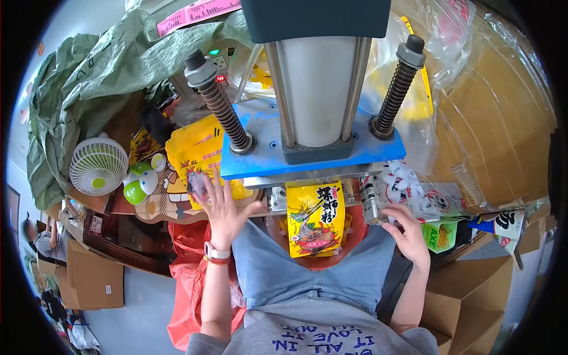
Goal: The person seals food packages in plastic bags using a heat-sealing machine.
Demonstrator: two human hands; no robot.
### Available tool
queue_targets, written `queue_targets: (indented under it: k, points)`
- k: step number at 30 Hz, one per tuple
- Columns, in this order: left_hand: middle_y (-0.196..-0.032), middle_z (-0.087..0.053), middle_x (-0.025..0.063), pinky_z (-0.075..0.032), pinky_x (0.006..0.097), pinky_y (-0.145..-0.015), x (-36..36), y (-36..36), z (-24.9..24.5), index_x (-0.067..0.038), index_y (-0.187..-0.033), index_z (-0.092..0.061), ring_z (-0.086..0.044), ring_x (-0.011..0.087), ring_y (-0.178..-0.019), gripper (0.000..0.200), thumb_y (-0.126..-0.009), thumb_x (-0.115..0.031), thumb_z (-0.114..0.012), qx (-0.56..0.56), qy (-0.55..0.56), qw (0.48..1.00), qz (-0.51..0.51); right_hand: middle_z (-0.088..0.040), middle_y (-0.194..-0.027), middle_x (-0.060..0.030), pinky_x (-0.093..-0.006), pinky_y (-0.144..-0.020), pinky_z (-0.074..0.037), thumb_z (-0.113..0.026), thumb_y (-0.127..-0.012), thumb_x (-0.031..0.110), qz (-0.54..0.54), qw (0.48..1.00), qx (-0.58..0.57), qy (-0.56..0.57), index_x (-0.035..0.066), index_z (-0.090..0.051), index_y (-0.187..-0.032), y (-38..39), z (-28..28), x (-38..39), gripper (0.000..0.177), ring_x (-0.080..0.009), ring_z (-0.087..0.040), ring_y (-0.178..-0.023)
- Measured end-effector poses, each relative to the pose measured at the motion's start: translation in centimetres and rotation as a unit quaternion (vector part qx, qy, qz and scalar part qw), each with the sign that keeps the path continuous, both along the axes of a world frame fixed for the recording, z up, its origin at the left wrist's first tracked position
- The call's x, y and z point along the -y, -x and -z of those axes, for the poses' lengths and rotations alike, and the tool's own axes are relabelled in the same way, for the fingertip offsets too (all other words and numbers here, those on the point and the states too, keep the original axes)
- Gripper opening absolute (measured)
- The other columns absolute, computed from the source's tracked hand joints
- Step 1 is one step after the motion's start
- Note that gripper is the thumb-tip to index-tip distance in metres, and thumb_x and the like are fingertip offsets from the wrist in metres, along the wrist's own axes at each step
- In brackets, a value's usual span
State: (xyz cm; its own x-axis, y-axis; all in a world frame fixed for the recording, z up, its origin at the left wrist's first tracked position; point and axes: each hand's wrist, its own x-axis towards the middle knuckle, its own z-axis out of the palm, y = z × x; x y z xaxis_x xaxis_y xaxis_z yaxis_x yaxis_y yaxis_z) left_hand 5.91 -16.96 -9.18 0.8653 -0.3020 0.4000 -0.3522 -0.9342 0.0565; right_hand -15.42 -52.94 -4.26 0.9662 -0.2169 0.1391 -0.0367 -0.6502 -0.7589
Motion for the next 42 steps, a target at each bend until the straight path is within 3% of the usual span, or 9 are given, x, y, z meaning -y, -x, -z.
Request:
queue_targets:
  k: [3, 6, 18, 22, 28, 33, 38, 40, 42]
  points:
    - [-0.140, -0.052, 0.0161, -0.031, 0.0497, -0.112, -3.3, 1.5, 1.5, -0.006, -0.137, -0.052, -0.048, 0.0303, -0.131, 0.068, -0.079, -0.031, -0.077, -0.038, 0.007, 0.990, 0.135, -0.053, -0.127, -0.0122, -0.0341, -0.091, -0.047, -0.070, -0.086, 0.010, 0.002, 0.998, 0.061, -0.012, 0.002, -0.060, -0.125, 0.1, -0.2, -0.5, 0.042, -0.0247, -0.059, -0.106]
    - [-0.091, -0.072, 0.0165, -0.054, 0.0265, -0.071, -3.9, 4.2, -0.2, -0.003, -0.101, -0.073, -0.072, 0.0197, -0.083, 0.030, -0.075, 0.009, -0.067, -0.181, 0.261, 0.948, 0.029, -0.044, -0.136, -0.0162, -0.0329, -0.088, -0.050, -0.070, -0.086, 0.009, -0.058, 0.995, 0.059, -0.051, -0.001, -0.056, -0.131, 1.0, -3.5, -3.2, 0.048, -0.0244, -0.062, -0.104]
    - [-0.095, -0.074, 0.0075, -0.058, 0.0314, -0.077, 2.3, 12.6, -10.2, -0.008, -0.102, -0.074, -0.072, 0.0234, -0.088, 0.030, -0.073, -0.004, -0.074, -0.097, 0.271, 0.876, 0.386, -0.065, -0.100, -0.0044, -0.0344, -0.074, -0.053, -0.079, -0.076, 0.021, -0.249, 0.912, 0.281, 0.165, 0.004, -0.071, -0.112, -0.6, -8.7, -11.2, 0.040, -0.0223, -0.065, -0.086]
    - [-0.090, -0.074, 0.0094, -0.055, 0.0284, -0.070, 3.9, 12.0, -6.3, -0.006, -0.104, -0.074, -0.072, 0.0200, -0.076, 0.021, -0.085, -0.014, -0.074, -0.356, 0.316, 0.828, 0.297, -0.065, -0.107, -0.0088, -0.0393, -0.095, -0.045, -0.082, -0.071, 0.027, -0.157, 0.966, 0.177, 0.108, 0.003, -0.062, -0.124, -2.0, -7.6, -10.2, 0.061, -0.0281, -0.060, -0.105]
    - [-0.097, -0.073, 0.0082, -0.055, 0.0271, -0.074, 9.2, 7.2, -1.7, 0.006, -0.106, -0.069, -0.068, 0.0120, -0.081, 0.025, -0.092, -0.016, -0.069, -0.549, 0.659, 0.507, 0.083, -0.059, -0.123, -0.0178, -0.0428, -0.098, -0.042, -0.066, -0.089, 0.011, 0.075, 0.979, 0.175, 0.078, 0.001, -0.057, -0.125, -1.1, -6.7, -5.2, 0.039, -0.0343, -0.055, -0.113]
    - [-0.104, -0.071, 0.0093, -0.054, 0.0306, -0.084, 10.5, 4.9, -1.3, 0.005, -0.110, -0.066, -0.067, 0.0159, -0.092, 0.023, -0.091, -0.006, -0.066, -0.546, 0.687, 0.473, 0.078, -0.060, -0.112, -0.0200, -0.0454, -0.095, -0.040, -0.047, -0.100, 0.028, 0.126, 0.933, -0.018, 0.338, 0.000, -0.060, -0.114, -3.9, 1.7, -1.5, 0.034, -0.0393, -0.054, -0.104]
    - [-0.123, -0.063, 0.0125, -0.046, 0.0336, -0.096, 7.1, 2.7, -3.0, 0.002, -0.133, -0.048, -0.059, 0.0205, -0.113, 0.056, -0.087, -0.019, -0.072, -0.553, 0.510, 0.656, 0.065, -0.062, -0.105, -0.0198, -0.0411, -0.084, -0.049, -0.056, -0.095, 0.014, 0.018, 0.993, -0.003, 0.117, -0.003, -0.060, -0.107, -1.4, 1.0, -1.4, 0.022, -0.0383, -0.060, -0.094]
    - [-0.115, -0.064, 0.0168, -0.047, 0.0444, -0.089, 4.4, 0.6, -2.2, 0.002, -0.122, -0.054, -0.062, 0.0313, -0.100, 0.052, -0.087, -0.031, -0.071, -0.119, 0.432, 0.889, 0.096, -0.064, -0.105, -0.0139, -0.0325, -0.084, -0.050, -0.061, -0.089, 0.004, 0.016, 0.998, -0.047, -0.046, -0.002, -0.059, -0.111, -1.0, -0.5, -1.1, 0.023, -0.0258, -0.064, -0.092]
    - [-0.146, -0.041, 0.0185, -0.032, 0.0545, -0.106, 0.7, -0.7, -0.3, -0.002, -0.135, -0.046, -0.041, 0.0342, -0.133, 0.068, -0.087, -0.046, -0.065, -0.028, 0.115, 0.993, 0.028, -0.066, -0.104, -0.0084, -0.0264, -0.084, -0.049, -0.064, -0.086, 0.000, 0.035, 0.992, -0.046, -0.116, 0.001, -0.058, -0.113, -1.0, 0.9, -0.7, 0.027, -0.0159, -0.063, -0.090]
